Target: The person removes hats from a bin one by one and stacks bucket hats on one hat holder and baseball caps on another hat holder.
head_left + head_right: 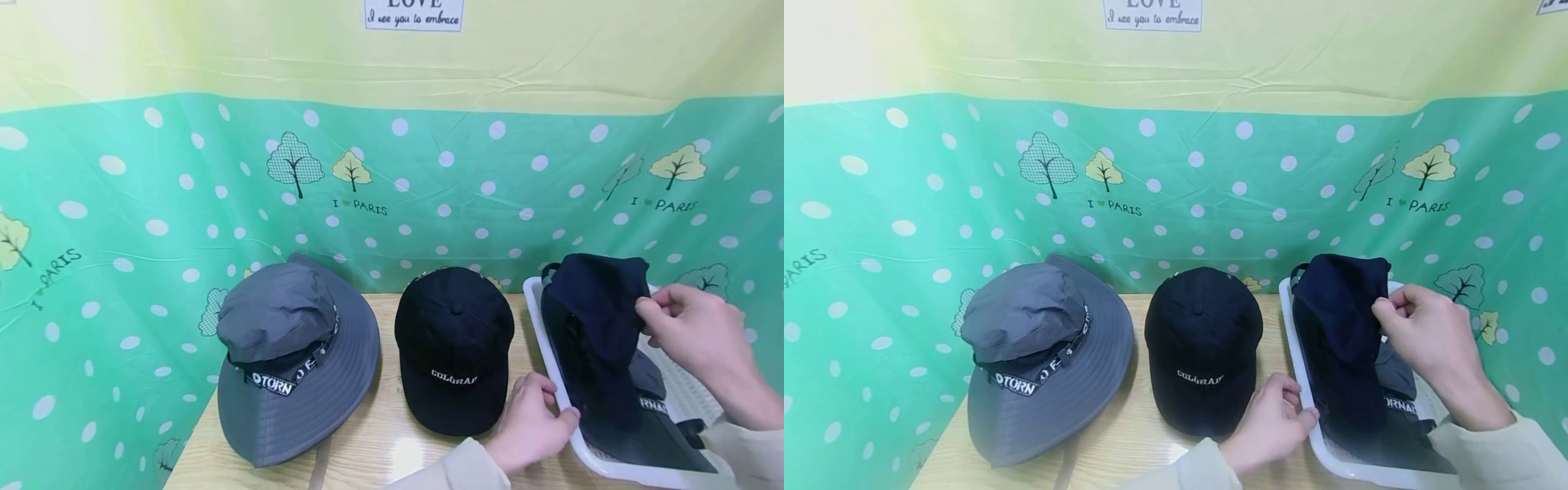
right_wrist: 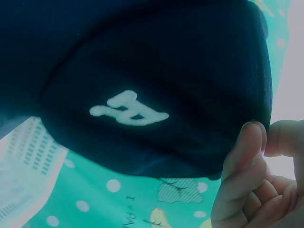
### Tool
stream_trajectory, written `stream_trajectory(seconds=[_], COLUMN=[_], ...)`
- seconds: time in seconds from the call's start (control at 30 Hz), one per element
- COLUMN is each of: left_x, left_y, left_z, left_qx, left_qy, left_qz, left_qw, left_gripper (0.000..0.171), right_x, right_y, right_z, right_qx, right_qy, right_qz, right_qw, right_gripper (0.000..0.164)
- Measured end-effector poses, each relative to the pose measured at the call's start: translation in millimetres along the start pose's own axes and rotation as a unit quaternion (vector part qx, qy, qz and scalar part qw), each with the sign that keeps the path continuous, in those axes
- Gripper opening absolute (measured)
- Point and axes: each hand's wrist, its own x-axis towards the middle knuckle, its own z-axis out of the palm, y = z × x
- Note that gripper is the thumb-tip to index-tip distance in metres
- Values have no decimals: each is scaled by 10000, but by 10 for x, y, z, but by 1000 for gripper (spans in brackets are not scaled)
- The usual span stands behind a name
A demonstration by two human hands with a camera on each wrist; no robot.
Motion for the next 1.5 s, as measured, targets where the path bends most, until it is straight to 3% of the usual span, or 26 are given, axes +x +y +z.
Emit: stream_trajectory(seconds=[0.1, 0.27, 0.37, 0.47, 0.6, 0.73, 0.9, 1.03, 1.27, 1.4, 1.5], left_x=[-20, -8, 7, 4, -6, -10, -9, 19, 32, 20, 17], left_y=[55, 91, 105, 124, 120, 90, 81, 101, 167, 219, 247], left_z=[-42, -70, -62, -58, -43, -22, -41, -89, -214, -291, -339], left_qx=[2, -234, -500, -576, -602, -747, -893, -1112, -1487, -1832, -2066], left_qy=[-231, -296, -153, 225, 807, 1086, 1140, 1069, 781, 546, 391], left_qz=[376, 1378, 1805, 2124, 2447, 2626, 2659, 2656, 2573, 2502, 2436], left_qw=[9990, 9897, 9822, 9752, 9644, 9559, 9531, 9516, 9516, 9491, 9468], left_gripper=[31, 37, 26, 15, 22, 23, 25, 21, 17, 14, 11], right_x=[-46, -132, -182, -229, -267, -277, -285, -304, -344, -362, -383], right_y=[-84, -236, -318, -394, -473, -511, -417, -174, 305, 427, 445], right_z=[-31, -64, -85, -98, -76, -43, -100, -98, 159, 292, 361], right_qx=[60, 161, 209, 289, 362, 317, 256, 107, -64, 493, 1293], right_qy=[55, 168, 197, 211, 277, 342, 296, 177, -413, -974, -1503], right_qz=[5, 12, -15, -85, -182, -250, -260, -197, 177, 246, 329], right_qw=[10000, 9997, 9996, 9993, 9988, 9986, 9989, 9996, 9990, 9937, 9796], right_gripper=[24, 23, 22, 22, 20, 20, 28, 32, 41, 47, 51])
